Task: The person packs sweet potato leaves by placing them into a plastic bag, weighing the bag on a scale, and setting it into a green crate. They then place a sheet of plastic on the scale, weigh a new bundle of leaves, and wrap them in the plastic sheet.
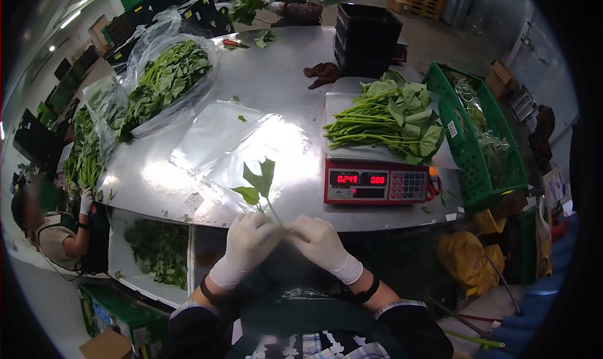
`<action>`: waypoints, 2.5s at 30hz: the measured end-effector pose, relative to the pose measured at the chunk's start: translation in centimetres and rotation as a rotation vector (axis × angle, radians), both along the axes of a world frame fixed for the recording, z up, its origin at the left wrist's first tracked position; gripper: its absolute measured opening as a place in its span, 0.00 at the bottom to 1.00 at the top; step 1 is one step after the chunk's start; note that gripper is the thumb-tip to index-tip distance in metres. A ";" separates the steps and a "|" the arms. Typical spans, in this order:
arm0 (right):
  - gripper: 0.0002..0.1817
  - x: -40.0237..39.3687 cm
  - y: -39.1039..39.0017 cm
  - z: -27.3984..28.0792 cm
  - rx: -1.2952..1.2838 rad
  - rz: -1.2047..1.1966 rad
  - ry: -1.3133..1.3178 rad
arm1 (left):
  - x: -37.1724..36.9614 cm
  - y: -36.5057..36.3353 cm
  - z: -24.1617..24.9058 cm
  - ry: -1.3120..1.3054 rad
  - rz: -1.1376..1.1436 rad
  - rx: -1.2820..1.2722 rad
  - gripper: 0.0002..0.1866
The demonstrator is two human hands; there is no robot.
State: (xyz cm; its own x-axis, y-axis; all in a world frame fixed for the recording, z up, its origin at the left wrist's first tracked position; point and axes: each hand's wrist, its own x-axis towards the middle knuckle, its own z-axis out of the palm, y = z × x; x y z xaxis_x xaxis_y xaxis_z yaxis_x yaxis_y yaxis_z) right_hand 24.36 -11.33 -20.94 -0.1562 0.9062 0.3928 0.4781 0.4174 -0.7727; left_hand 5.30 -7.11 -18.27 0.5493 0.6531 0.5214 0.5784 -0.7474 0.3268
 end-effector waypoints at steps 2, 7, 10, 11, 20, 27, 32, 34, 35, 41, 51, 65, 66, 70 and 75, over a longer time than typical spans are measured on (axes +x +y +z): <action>0.08 -0.1 0.0 -0.3 0.002 -0.002 0.003 | -0.2 0.1 -0.2 -0.026 -0.025 -0.012 0.11; 0.08 -0.2 0.4 -0.6 -0.029 0.009 0.028 | 0.3 -0.2 -0.4 0.038 0.004 0.126 0.10; 0.08 -0.1 0.7 -0.8 0.143 0.024 -0.025 | -0.4 -0.4 -0.4 -0.001 -0.043 0.030 0.10; 0.07 -0.2 0.6 -0.5 -0.020 0.006 0.099 | -0.8 -0.5 -0.2 -0.028 -0.072 -0.086 0.10; 0.06 7.8 6.2 7.2 -0.058 -0.238 1.179 | -2.2 -1.8 -5.0 0.184 -0.155 -0.280 0.16; 0.21 13.7 13.4 4.4 -0.282 -0.341 1.216 | -0.7 -0.6 -4.9 0.247 -0.338 -0.358 0.12; 0.22 14.0 12.2 4.6 -0.227 -0.200 1.510 | 0.9 -0.5 -4.2 0.197 -0.279 -0.358 0.07; 0.24 13.1 10.7 5.6 -0.234 -0.244 1.505 | 0.7 -0.3 -4.5 0.104 -0.247 -0.340 0.05; 0.30 13.4 10.1 3.8 -0.151 -0.122 1.431 | 0.5 -0.3 -4.3 0.108 -0.245 -0.343 0.05; 0.18 8.7 1.5 4.6 -0.471 0.340 0.873 | -1.4 1.7 -5.4 0.033 -0.146 -0.373 0.04; 0.23 0.6 -3.9 -14.4 -0.543 0.578 -0.314 | -3.9 2.4 -7.1 -0.045 0.174 -0.243 0.10; 0.24 0.9 3.3 -38.3 -1.154 0.384 -0.310 | -11.6 8.1 -7.4 -0.008 0.454 -0.215 0.12; 0.25 0.7 2.9 -39.1 -1.183 0.448 -0.401 | -12.1 9.3 -8.3 -0.004 0.471 -0.207 0.12; 0.31 -0.8 1.6 -41.0 -1.242 0.617 -0.624 | -14.9 13.1 -10.7 0.122 0.684 -0.120 0.20; 0.30 -2.2 4.2 -40.7 -1.217 0.507 -0.613 | -15.1 13.1 -12.4 0.177 0.788 -0.119 0.24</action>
State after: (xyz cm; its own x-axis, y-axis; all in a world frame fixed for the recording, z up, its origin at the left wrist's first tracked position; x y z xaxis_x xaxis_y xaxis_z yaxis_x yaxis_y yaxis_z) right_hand 22.12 -7.08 -61.59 -0.4125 0.4207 -0.8080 0.8599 -0.1131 -0.4978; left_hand -9.83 5.99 -30.70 -0.0265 0.9278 0.3722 0.9703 -0.0658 0.2329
